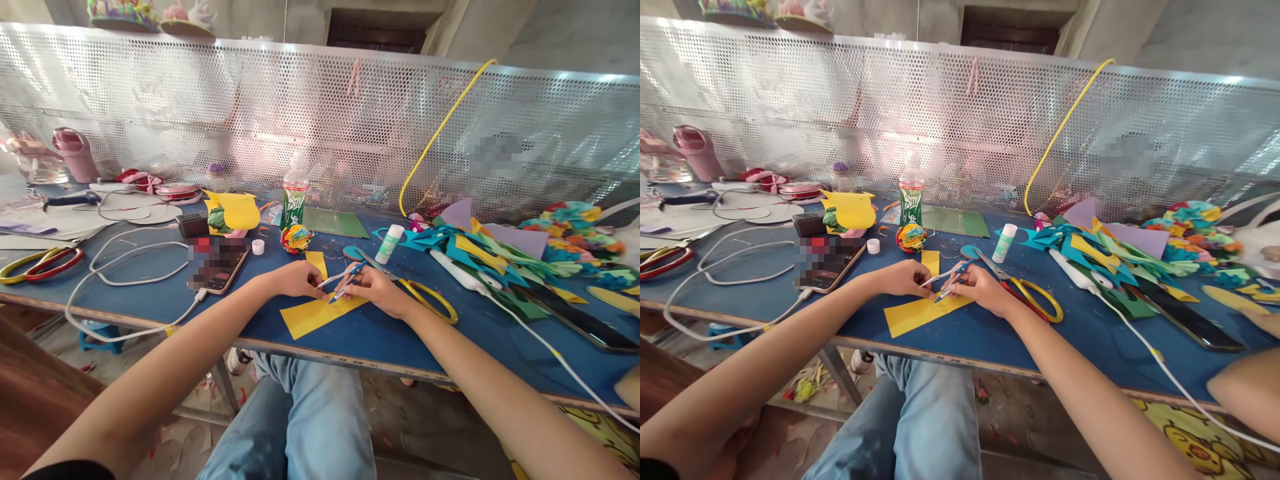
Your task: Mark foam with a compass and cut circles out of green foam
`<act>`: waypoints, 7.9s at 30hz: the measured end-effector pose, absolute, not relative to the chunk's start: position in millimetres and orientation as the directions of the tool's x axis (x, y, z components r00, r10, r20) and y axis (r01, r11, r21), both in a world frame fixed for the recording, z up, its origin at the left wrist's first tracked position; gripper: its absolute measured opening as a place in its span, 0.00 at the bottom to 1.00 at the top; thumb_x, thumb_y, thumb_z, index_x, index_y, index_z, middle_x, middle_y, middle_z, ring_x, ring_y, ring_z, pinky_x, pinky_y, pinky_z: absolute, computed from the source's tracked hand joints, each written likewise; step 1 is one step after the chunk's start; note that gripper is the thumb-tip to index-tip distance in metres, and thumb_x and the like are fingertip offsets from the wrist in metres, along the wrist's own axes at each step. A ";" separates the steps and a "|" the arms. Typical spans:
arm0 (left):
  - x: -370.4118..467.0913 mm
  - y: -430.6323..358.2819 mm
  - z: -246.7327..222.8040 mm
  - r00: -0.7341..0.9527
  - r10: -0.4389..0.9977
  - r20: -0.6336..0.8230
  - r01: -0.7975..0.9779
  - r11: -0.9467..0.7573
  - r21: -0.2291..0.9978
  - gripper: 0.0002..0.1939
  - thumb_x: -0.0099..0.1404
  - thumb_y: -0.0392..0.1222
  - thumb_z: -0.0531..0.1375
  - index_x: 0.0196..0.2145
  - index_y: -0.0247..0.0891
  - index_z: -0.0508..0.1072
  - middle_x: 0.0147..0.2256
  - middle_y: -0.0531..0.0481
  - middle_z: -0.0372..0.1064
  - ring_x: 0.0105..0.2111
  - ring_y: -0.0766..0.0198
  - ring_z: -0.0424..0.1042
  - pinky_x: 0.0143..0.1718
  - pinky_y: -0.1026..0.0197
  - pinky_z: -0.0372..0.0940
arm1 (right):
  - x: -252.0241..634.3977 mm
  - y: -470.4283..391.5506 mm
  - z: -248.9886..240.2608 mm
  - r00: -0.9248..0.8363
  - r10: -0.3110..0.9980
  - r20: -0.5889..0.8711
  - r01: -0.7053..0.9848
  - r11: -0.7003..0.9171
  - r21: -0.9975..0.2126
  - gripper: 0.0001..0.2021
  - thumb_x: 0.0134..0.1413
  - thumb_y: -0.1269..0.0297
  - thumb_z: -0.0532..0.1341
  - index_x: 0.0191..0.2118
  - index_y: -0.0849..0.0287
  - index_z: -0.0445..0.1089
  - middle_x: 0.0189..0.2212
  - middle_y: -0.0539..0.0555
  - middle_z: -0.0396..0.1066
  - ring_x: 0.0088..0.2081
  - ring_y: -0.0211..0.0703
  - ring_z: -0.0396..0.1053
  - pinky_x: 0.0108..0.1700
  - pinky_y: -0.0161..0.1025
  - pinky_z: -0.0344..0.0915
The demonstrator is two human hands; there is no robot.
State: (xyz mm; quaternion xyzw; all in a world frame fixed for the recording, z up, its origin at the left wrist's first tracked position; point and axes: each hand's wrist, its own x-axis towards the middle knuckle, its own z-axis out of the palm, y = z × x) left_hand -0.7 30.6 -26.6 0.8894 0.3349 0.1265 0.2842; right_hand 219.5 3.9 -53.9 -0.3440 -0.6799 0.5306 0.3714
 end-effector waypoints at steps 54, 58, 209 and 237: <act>-0.1 32.8 -29.3 0.735 0.678 0.006 0.527 -0.578 0.623 0.09 0.52 0.41 0.62 0.28 0.31 0.74 0.24 0.53 0.68 0.23 0.70 0.61 0.24 0.68 0.54 | 204.2 -11.6 -44.1 -0.638 0.762 0.114 0.131 0.253 -0.959 0.13 0.49 0.59 0.64 0.35 0.55 0.58 0.35 0.53 0.74 0.39 0.45 0.73 0.40 0.43 0.69; 0.5 31.6 -27.7 0.732 0.681 0.007 0.530 -0.576 0.623 0.08 0.52 0.40 0.61 0.28 0.31 0.74 0.24 0.53 0.68 0.23 0.71 0.61 0.24 0.68 0.54 | 204.5 -11.1 -44.0 -0.644 0.755 0.121 0.118 0.255 -0.960 0.13 0.49 0.60 0.63 0.35 0.56 0.58 0.35 0.53 0.74 0.39 0.44 0.73 0.40 0.42 0.69; 1.1 31.4 -27.5 0.734 0.679 0.012 0.529 -0.582 0.618 0.10 0.52 0.43 0.62 0.27 0.32 0.74 0.22 0.54 0.65 0.21 0.71 0.58 0.24 0.67 0.53 | 211.4 -9.4 -46.1 -0.611 0.784 0.108 0.078 0.195 -0.978 0.12 0.48 0.63 0.65 0.34 0.57 0.61 0.32 0.50 0.71 0.36 0.40 0.72 0.41 0.40 0.70; 1.2 30.1 -26.8 0.734 0.679 0.021 0.525 -0.587 0.616 0.15 0.51 0.49 0.64 0.26 0.32 0.74 0.21 0.55 0.64 0.21 0.71 0.58 0.23 0.66 0.51 | 210.8 -6.3 -42.5 -0.453 0.861 0.230 0.011 0.264 -0.965 0.11 0.47 0.63 0.65 0.34 0.57 0.62 0.31 0.51 0.75 0.30 0.37 0.71 0.35 0.36 0.67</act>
